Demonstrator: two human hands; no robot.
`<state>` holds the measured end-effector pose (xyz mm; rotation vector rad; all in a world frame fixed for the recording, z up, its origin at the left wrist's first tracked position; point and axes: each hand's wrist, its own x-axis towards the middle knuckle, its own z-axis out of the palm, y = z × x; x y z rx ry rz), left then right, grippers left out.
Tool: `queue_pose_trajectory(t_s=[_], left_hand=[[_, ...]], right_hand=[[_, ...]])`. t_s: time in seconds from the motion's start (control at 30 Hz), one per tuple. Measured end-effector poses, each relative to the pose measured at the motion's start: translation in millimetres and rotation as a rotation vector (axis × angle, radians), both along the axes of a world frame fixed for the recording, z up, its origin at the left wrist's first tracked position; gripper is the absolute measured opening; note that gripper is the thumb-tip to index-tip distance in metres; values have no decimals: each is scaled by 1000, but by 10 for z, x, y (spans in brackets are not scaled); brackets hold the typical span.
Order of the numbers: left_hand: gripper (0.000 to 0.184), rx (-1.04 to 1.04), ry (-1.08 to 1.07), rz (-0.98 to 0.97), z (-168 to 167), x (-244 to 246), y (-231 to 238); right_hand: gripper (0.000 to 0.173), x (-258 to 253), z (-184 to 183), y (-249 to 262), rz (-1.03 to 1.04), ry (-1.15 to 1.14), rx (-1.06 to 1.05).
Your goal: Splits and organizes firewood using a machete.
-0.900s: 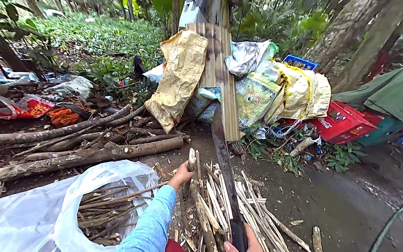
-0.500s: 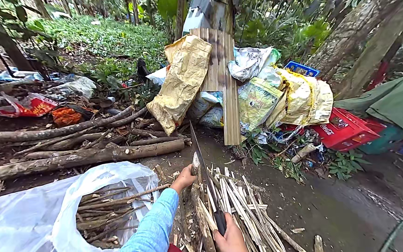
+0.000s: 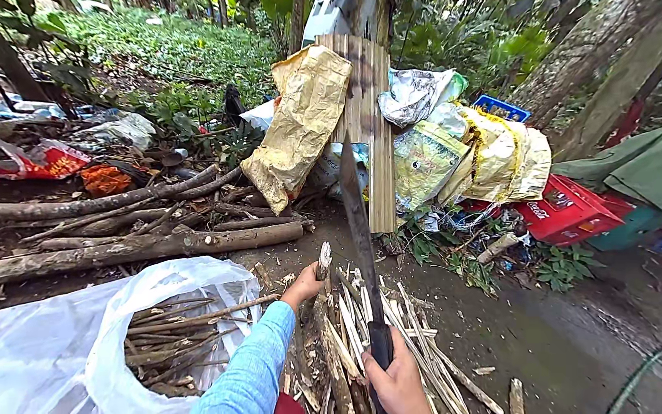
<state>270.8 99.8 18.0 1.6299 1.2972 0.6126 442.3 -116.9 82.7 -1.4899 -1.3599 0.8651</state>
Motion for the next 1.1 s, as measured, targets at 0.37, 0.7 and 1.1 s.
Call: queue_pose_trajectory(t_s=[0.37, 0.7, 1.1], left_hand=[[49, 7, -19, -8, -7, -5, -2], [78, -22, 35, 49, 86, -254, -113], [55, 46, 129, 13, -138, -120, 157]], right_hand=[[54, -147, -365, 299, 84, -193, -421], [53, -625, -307, 477, 62, 43, -332], [30, -372, -141, 365, 136, 567, -367]])
